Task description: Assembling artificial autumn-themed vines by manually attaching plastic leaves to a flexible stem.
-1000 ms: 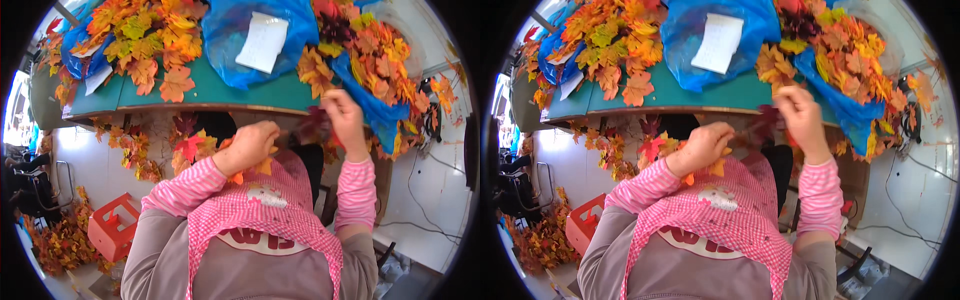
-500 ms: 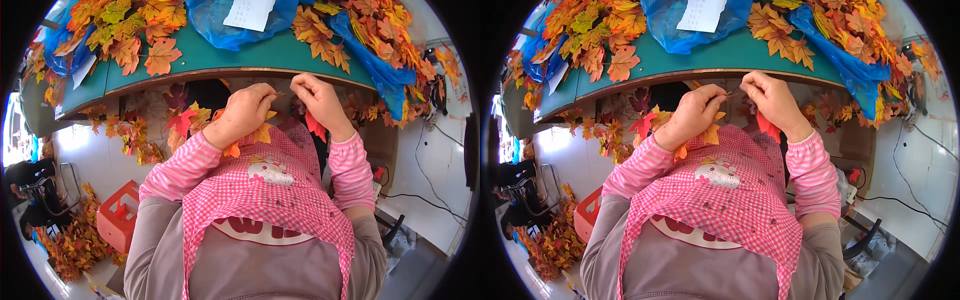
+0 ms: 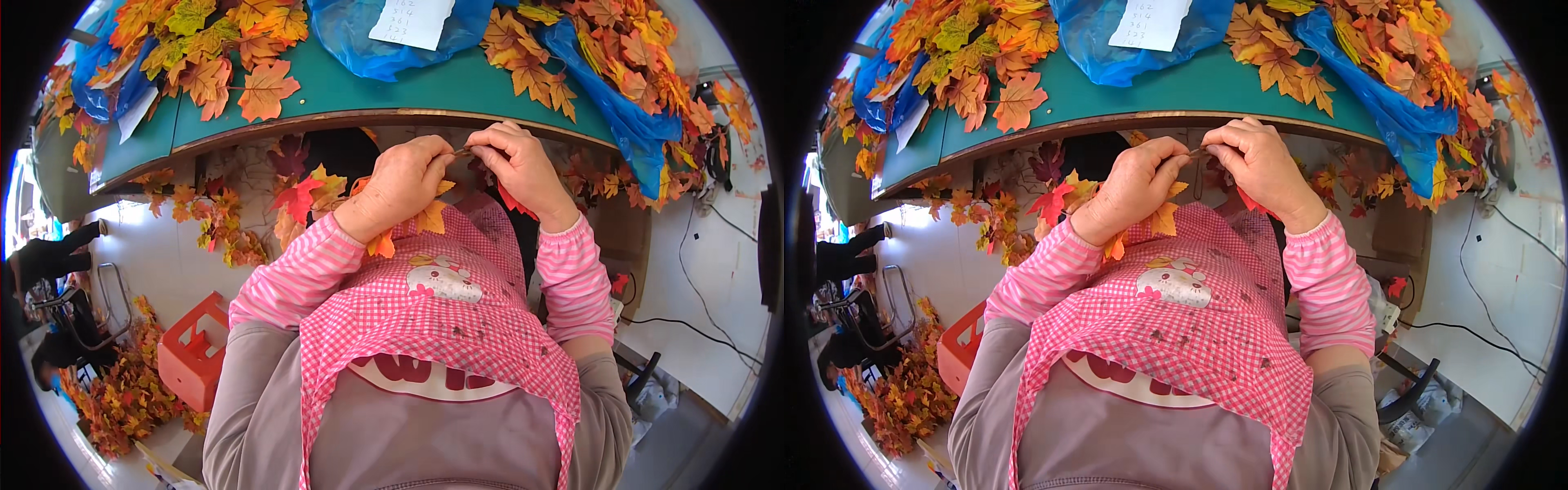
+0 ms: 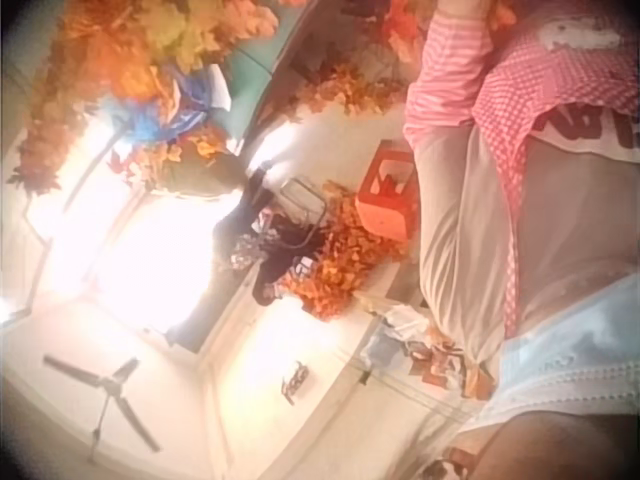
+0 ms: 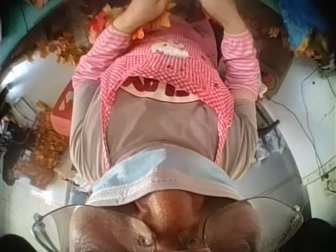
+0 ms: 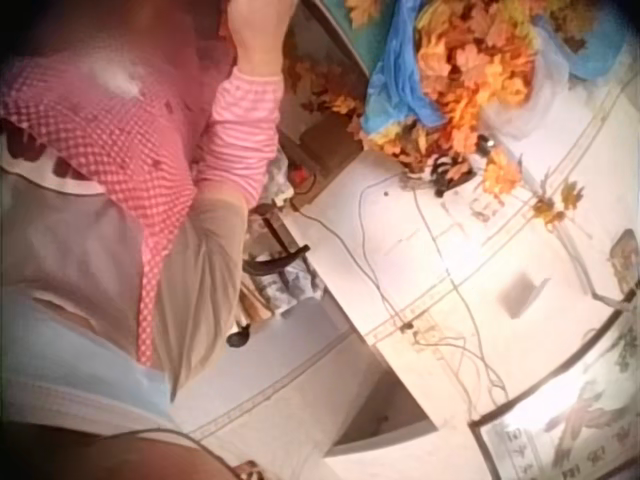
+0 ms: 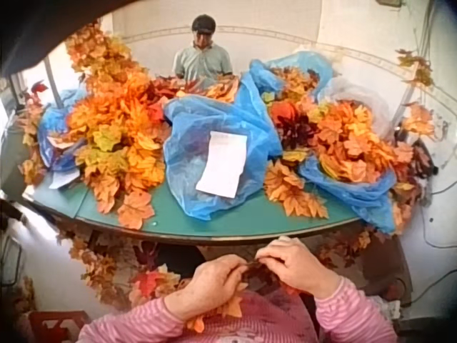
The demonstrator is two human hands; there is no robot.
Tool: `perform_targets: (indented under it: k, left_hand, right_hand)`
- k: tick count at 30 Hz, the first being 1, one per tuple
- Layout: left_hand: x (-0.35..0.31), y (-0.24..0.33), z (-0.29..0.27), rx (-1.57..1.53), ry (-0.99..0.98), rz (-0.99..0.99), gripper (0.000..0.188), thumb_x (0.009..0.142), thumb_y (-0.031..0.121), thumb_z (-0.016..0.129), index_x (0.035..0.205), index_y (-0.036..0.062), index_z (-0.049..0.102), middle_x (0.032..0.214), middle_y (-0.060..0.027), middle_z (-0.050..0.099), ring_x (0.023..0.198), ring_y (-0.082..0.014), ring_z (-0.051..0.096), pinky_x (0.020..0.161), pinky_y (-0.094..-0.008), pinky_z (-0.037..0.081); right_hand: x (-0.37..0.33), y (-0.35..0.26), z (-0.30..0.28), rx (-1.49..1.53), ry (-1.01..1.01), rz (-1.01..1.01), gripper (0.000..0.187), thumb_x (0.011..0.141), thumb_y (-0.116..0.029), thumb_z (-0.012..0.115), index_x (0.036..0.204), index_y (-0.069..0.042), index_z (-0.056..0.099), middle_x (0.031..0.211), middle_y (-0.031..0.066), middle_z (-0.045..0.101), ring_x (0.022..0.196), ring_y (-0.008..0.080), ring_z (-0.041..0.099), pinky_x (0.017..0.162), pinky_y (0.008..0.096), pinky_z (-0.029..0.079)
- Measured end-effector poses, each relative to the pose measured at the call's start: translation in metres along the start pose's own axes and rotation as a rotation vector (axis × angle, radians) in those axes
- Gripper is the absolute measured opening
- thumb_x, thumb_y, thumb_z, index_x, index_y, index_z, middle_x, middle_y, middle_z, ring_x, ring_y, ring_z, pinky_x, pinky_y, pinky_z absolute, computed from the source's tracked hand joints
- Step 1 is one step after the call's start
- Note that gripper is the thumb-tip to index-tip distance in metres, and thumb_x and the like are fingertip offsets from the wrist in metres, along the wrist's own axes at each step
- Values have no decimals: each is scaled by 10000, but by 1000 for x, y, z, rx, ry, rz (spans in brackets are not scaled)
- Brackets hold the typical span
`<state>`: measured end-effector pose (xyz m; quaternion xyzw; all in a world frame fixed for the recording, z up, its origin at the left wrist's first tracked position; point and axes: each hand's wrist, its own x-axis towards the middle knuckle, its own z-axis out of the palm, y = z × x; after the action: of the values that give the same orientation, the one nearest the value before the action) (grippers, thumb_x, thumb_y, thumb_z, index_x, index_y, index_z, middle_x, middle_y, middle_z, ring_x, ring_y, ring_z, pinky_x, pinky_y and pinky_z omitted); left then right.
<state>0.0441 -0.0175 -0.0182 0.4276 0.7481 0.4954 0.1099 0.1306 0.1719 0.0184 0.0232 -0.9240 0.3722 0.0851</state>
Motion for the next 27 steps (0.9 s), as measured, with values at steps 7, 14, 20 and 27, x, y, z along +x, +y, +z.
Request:
perform_targets:
  k: [7,14,20,27]
  left_hand:
    - [1,-1,0,15,-16,-19,107,885,79,607,942,-6,640,819,-179,645,729,-340,643,633,-382,496]
    - [1,0,-1,101,-55,22,109,883,99,607,925,6,642,836,-182,656,763,-364,646,657,-402,503]
    - [-2,-5,2,103,-61,46,78,878,67,601,921,8,629,809,-186,639,735,-366,639,631,-397,499]
    - [6,-7,-17,-694,-301,-635,292,981,257,565,862,4,650,695,9,582,603,-64,519,529,-217,415]
  right_hand:
    - [-2,1,3,-185,25,-105,105,839,-32,652,943,-40,666,837,58,648,853,239,575,815,358,442]
    - [0,-7,1,-49,6,-130,102,807,-12,658,900,-27,620,836,86,623,848,285,572,786,380,467]
    - [4,-9,5,-13,-91,-165,77,798,13,648,869,-11,627,814,101,621,816,275,570,710,363,485]
    - [-18,-12,49,-262,327,-355,241,765,-11,694,991,-21,610,944,80,604,877,276,556,784,382,473]
